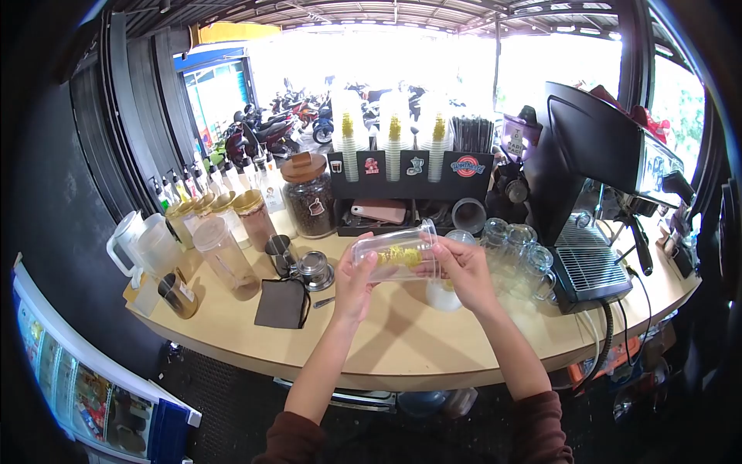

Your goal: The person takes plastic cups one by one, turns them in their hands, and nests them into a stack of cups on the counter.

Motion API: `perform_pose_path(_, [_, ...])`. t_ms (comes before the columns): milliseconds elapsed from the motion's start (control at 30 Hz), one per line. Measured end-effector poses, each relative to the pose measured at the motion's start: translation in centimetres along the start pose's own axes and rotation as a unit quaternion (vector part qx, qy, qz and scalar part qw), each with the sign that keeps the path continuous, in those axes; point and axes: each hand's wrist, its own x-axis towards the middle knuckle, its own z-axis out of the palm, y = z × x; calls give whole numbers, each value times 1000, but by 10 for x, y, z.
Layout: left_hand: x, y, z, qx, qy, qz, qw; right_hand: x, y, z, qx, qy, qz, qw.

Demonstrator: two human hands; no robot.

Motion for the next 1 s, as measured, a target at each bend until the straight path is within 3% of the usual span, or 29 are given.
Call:
perform_pose_path(133, [2,4,5,22,9,16,1000,1,7,2,-1,17,-19,1000])
perform_pose_path(233, [1,2,19,-11,71,51,996,5,15,4,68,-7,-3,998])
perform_pose_path(333, [11,-14,19,-59,70,77,993,8,32,9,178,-60,-40,981])
perform_pose_path(400, [18,-10,14,-66,57,39,995,8,37,15,225,-62,24,972])
perform_pose_path(467, [27,4,10,-72,41,2,997,14,31,7,189,-63,16,980])
perform_pose_path(533, [40,21,6,111,-33,84,990,23,18,-11,2,-26,57,998])
perform_pose_path(567, [49,19,1,149,-20,113,982,32,21,-18,-43,26,-19,999])
perform_pose_path(600, [60,23,1,146,-27,119,982,39,8,-14,-48,29,-27,998])
perform_pose_path(633, [69,28,3,230,-41,166,958,44,-12,-4,-152,51,-92,983])
perform_pose_path(700, [88,36,4,380,-63,231,894,62,-24,10,-282,36,-198,938])
perform_pose_path(733, [96,39,8,378,-64,235,893,76,-26,13,-370,8,-299,880])
perform_pose_path(833, [124,42,11,437,-101,305,840,113,-15,16,-358,14,-294,886])
perform_pose_path(933, [162,46,0,491,-73,355,792,160,-24,2,-406,54,-330,850])
perform_pose_path(967, [173,48,-7,494,-83,321,804,176,-29,-6,-403,96,-315,854])
perform_pose_path(1000, [187,46,-15,527,-79,324,782,193,-33,-14,-398,139,-301,855])
